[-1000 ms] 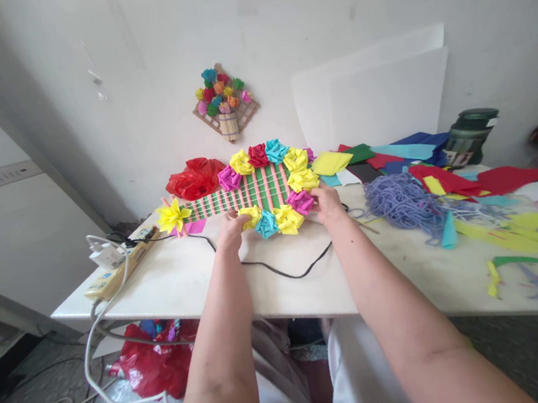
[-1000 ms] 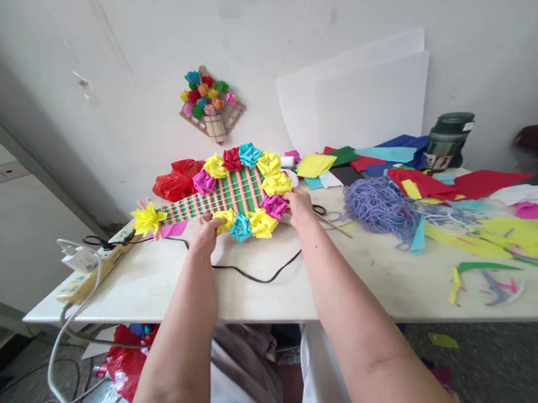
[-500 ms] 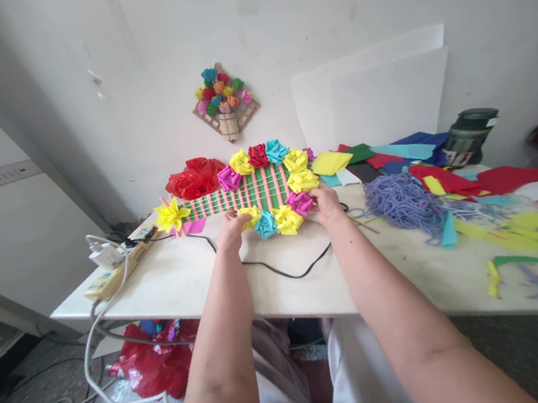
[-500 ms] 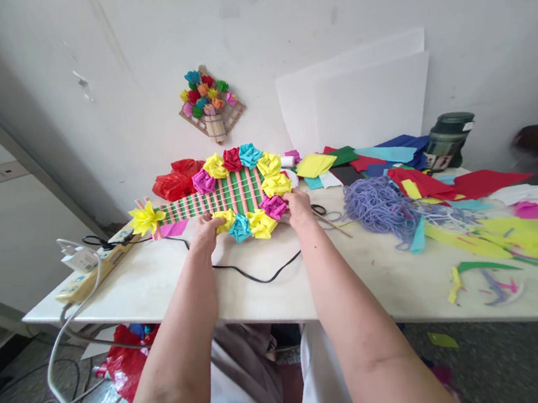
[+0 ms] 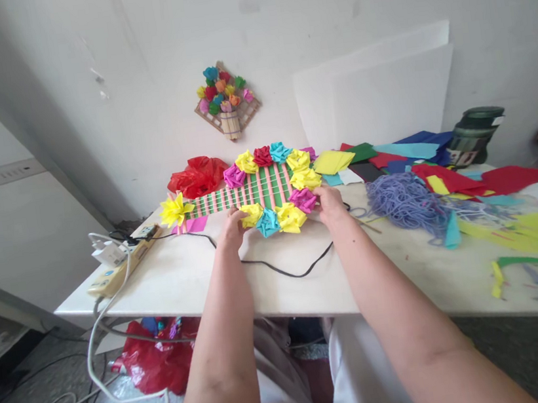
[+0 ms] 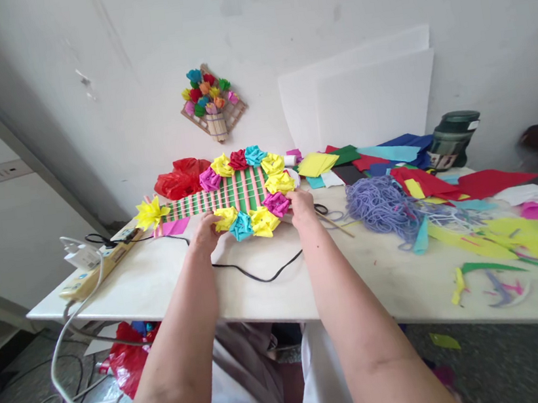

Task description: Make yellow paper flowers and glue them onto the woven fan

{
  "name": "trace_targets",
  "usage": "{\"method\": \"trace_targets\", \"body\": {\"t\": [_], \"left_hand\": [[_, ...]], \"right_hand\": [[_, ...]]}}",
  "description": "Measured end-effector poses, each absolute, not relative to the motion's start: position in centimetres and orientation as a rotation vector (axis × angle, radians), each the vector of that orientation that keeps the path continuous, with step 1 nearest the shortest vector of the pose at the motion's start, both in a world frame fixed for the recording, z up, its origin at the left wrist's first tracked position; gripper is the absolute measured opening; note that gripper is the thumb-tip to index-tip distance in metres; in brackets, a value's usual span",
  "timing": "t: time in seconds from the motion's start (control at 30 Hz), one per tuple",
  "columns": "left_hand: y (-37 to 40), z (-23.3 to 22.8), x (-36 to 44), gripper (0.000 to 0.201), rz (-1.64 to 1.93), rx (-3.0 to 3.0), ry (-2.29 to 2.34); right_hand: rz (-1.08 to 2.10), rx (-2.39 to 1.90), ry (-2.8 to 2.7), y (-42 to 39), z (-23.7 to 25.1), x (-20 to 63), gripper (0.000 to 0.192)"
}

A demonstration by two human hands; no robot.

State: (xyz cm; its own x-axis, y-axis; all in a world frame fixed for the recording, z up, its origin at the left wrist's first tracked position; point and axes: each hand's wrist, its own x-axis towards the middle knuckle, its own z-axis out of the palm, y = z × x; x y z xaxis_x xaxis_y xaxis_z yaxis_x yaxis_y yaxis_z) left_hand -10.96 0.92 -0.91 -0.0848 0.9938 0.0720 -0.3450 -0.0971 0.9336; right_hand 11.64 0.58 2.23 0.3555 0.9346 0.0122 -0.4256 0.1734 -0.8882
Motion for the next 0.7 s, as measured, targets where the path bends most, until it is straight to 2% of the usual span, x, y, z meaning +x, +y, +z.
{"method": "trace_targets", "body": {"t": [0.5, 0.7], "left_hand": [[0.96, -1.10, -11.31, 0.030, 1.385, 1.005, 0.945], [0.70, -0.90, -10.88, 0.039, 1.440, 0.951, 0.989]], "right_hand": [[1.089, -0.965, -0.608, 0.62, 2.22, 11.66, 0.018], [1.091, -0.969, -0.610, 0.59, 2.28, 11.77, 0.021]]}}
